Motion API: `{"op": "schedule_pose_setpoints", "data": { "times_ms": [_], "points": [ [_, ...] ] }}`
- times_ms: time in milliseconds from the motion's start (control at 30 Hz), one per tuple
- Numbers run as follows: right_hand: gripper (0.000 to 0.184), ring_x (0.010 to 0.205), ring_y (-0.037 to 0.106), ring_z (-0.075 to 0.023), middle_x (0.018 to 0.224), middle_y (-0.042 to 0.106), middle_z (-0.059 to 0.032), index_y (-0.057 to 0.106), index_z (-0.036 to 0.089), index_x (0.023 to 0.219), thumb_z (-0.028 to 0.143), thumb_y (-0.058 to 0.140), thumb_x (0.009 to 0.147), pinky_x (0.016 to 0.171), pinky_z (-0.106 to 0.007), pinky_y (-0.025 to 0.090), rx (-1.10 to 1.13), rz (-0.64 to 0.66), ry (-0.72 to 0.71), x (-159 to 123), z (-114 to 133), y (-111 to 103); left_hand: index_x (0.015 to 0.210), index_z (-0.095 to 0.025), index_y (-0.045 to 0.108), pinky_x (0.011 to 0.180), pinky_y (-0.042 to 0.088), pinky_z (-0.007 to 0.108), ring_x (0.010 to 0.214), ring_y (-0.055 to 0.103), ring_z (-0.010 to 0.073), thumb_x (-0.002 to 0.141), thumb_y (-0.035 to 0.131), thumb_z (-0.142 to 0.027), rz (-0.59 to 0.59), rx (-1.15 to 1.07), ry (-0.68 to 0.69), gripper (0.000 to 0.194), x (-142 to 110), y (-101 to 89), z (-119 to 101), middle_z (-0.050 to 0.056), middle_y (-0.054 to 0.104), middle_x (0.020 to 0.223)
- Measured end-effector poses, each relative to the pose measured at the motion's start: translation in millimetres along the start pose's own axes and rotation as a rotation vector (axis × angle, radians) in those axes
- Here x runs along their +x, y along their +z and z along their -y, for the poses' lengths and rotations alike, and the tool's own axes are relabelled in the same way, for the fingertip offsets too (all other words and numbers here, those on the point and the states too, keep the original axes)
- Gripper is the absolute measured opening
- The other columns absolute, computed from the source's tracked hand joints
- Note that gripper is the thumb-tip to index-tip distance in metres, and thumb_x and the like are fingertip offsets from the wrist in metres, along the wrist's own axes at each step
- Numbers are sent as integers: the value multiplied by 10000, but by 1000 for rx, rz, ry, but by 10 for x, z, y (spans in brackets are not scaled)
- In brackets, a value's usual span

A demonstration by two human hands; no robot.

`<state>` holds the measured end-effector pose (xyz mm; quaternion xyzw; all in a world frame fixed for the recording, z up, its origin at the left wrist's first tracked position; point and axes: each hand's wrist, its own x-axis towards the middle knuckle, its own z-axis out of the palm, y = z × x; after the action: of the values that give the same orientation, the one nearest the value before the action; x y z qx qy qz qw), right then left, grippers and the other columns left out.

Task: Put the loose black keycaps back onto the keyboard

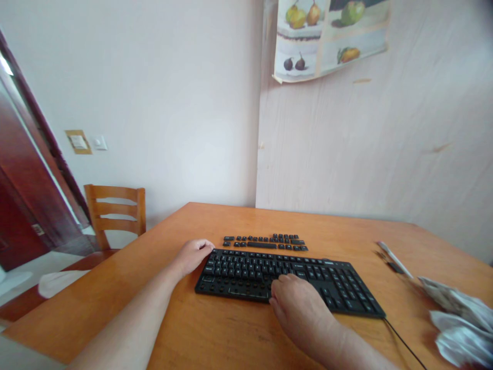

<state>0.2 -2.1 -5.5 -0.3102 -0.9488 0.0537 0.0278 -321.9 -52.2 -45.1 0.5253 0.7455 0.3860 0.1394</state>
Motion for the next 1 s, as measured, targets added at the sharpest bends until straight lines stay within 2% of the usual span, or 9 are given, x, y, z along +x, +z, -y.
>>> {"op": "schedule_pose_setpoints", "data": {
  "times_ms": [133, 333, 533, 733, 867, 1000],
  "points": [
    [270, 937, 621, -260, 964, 700, -114, 697, 163, 908, 168, 427, 919, 823, -348, 437, -16, -14, -12, 14, 54, 11, 775, -178, 710, 783, 471, 316, 852, 659, 250, 792, 556, -519, -10, -35, -14, 375, -1, -6, -40, 44, 740, 822],
    [186, 928, 615, -256, 957, 698, -137, 691, 155, 875, 170, 506, 879, 816, -324, 437, -74, -9, -54, 34, 110, 35, 818, -161, 713, 760, 471, 319, 841, 648, 247, 774, 574, -571, -28, -83, -47, 435, 10, 6, -16, 55, 733, 821],
    [225, 908, 621, -264, 953, 693, -137, 694, 142, 909, 182, 473, 898, 808, -348, 454, -105, -42, -73, 27, 130, 36, 832, -163, 723, 807, 469, 335, 876, 655, 256, 771, 585, -567, -10, -89, -41, 431, 52, -2, 38, 65, 749, 877],
    [232, 901, 625, -242, 943, 692, -128, 693, 137, 903, 211, 473, 914, 792, -318, 448, -98, -60, -42, 2, 136, 24, 848, -168, 724, 806, 473, 337, 892, 659, 264, 753, 579, -575, -16, -86, -29, 442, 109, 14, 65, 60, 756, 877],
    [240, 906, 624, -220, 931, 698, -103, 694, 158, 873, 249, 476, 919, 787, -296, 430, -59, -97, -37, -20, 87, -12, 833, -173, 722, 777, 468, 319, 869, 656, 254, 757, 572, -580, -27, -69, -29, 440, 114, 19, 60, 51, 749, 849],
    [240, 864, 626, -192, 903, 709, -72, 698, 183, 828, 282, 494, 906, 747, -274, 409, 7, -172, 6, 32, -82, -189, 810, -185, 706, 748, 453, 303, 845, 650, 245, 773, 546, -556, -16, -48, -20, 406, 111, 25, 39, 39, 736, 820]
  ]
}}
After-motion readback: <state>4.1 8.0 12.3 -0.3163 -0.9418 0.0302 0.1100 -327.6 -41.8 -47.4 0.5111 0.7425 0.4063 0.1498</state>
